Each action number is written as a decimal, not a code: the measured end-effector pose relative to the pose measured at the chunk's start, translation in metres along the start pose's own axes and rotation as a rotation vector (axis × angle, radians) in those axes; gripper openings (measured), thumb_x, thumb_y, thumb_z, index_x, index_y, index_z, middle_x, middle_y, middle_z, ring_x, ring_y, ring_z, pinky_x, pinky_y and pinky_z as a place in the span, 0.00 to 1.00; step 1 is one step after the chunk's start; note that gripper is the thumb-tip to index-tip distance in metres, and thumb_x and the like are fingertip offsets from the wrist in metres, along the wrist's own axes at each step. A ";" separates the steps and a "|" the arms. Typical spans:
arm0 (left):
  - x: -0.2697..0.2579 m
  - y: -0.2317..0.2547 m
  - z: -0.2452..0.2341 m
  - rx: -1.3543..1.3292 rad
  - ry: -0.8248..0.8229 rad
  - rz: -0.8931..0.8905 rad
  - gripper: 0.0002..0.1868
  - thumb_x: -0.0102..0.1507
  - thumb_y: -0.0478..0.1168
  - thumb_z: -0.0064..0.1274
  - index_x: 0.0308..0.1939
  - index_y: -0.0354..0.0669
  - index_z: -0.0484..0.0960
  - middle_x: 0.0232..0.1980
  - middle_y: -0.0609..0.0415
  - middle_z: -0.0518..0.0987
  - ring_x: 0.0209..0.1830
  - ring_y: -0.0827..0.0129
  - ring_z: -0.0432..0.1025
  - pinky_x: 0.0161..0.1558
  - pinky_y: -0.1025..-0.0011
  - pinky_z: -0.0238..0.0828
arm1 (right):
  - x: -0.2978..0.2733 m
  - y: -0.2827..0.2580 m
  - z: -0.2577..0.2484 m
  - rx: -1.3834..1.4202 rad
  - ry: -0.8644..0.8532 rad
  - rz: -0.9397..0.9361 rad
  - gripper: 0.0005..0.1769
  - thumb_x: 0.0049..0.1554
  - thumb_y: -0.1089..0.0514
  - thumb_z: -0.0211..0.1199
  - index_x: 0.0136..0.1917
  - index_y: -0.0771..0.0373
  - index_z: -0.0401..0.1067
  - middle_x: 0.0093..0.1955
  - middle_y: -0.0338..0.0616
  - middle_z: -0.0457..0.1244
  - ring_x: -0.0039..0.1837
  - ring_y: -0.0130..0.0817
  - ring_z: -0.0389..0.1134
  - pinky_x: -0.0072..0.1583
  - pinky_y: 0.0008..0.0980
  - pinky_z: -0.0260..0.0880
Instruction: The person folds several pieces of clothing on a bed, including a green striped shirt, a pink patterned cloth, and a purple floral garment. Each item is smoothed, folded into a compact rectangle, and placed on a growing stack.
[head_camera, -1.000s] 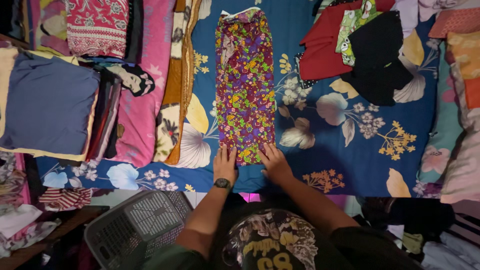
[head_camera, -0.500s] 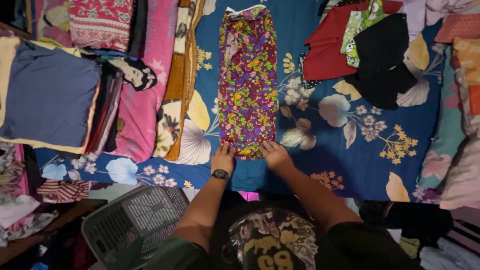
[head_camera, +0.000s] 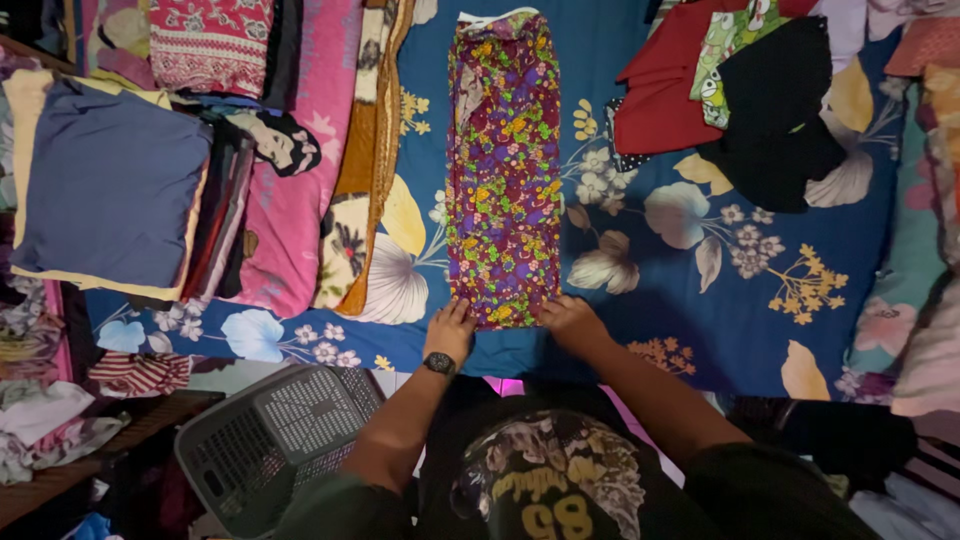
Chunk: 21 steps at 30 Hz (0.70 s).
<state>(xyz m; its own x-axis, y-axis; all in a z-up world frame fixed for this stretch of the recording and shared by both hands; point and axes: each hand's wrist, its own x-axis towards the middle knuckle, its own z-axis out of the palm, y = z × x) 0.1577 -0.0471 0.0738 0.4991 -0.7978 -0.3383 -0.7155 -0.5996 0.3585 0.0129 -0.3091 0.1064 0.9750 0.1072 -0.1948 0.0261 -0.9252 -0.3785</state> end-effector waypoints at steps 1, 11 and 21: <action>-0.001 0.005 -0.011 -0.034 -0.023 -0.010 0.24 0.60 0.41 0.54 0.61 0.49 0.78 0.76 0.46 0.63 0.78 0.50 0.55 0.72 0.47 0.51 | 0.002 -0.004 -0.009 0.056 0.001 0.021 0.18 0.51 0.54 0.66 0.55 0.56 0.77 0.60 0.40 0.67 0.62 0.42 0.66 0.60 0.43 0.67; 0.069 0.037 -0.035 -0.081 0.207 0.080 0.40 0.63 0.47 0.54 0.78 0.44 0.60 0.81 0.40 0.55 0.82 0.44 0.45 0.78 0.45 0.38 | 0.070 -0.019 -0.021 0.056 0.280 0.048 0.44 0.53 0.43 0.68 0.75 0.68 0.63 0.79 0.62 0.53 0.81 0.58 0.52 0.77 0.58 0.52; 0.102 -0.013 -0.005 -0.071 0.166 -0.147 0.44 0.66 0.61 0.46 0.79 0.44 0.53 0.82 0.39 0.47 0.82 0.45 0.40 0.76 0.42 0.32 | 0.093 0.054 0.026 -0.084 0.357 0.389 0.46 0.56 0.42 0.66 0.76 0.74 0.58 0.79 0.67 0.52 0.81 0.61 0.51 0.76 0.65 0.45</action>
<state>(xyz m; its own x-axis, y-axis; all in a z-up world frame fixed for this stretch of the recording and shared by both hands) 0.2204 -0.1211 0.0390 0.6731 -0.6975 -0.2459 -0.5960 -0.7084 0.3780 0.0992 -0.3393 0.0441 0.9302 -0.3664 0.0196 -0.3488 -0.8994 -0.2636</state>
